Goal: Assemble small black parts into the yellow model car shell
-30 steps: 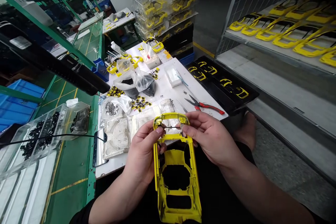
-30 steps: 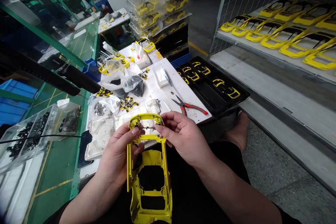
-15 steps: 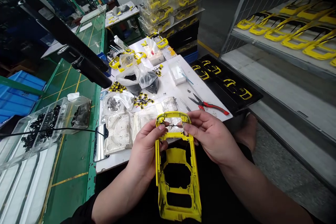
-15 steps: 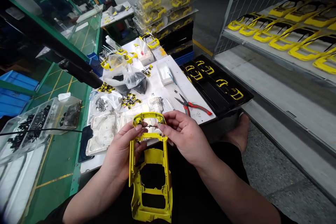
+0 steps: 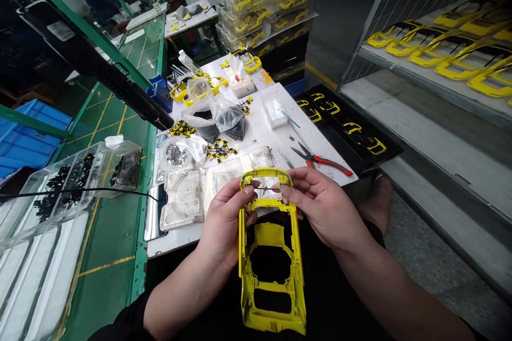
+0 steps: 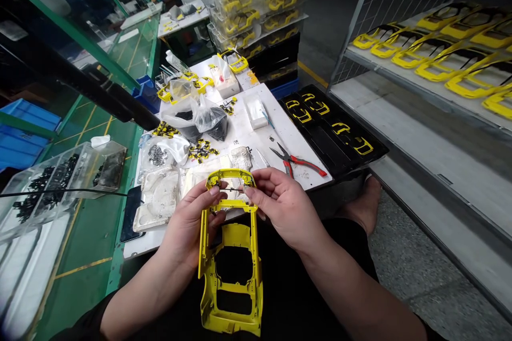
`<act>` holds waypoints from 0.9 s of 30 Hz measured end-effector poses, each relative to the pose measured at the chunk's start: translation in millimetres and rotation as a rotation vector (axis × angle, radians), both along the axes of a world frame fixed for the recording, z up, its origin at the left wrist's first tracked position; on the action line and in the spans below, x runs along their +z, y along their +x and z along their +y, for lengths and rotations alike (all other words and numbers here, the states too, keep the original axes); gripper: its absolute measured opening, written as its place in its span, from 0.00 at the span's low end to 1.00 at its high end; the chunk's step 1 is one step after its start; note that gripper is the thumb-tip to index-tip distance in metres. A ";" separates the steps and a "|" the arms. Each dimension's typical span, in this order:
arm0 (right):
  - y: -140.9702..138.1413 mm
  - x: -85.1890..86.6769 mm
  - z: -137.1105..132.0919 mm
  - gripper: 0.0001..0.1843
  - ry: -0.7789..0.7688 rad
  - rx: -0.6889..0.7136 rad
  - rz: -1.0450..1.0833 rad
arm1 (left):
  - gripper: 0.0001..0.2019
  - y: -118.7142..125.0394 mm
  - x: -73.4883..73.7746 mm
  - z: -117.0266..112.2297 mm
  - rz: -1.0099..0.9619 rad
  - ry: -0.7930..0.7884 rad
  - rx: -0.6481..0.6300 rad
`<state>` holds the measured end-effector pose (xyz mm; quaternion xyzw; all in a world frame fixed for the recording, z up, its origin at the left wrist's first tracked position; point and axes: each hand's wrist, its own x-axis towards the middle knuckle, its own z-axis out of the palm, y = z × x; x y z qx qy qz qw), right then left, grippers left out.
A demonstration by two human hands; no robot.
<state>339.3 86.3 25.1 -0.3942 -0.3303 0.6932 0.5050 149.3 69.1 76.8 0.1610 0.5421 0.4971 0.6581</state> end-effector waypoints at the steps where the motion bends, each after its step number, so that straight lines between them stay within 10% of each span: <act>1: 0.0 -0.3 0.1 0.25 0.001 0.002 -0.011 | 0.23 -0.4 -0.8 0.4 0.001 0.004 -0.006; 16: -2.2 -5.6 3.5 0.26 0.019 0.047 -0.074 | 0.37 -18.1 -20.3 -12.7 -0.134 0.212 -0.162; 27: -14.9 5.9 0.1 0.44 0.054 0.311 -0.320 | 0.30 -31.8 -36.7 -19.8 -0.267 0.163 0.009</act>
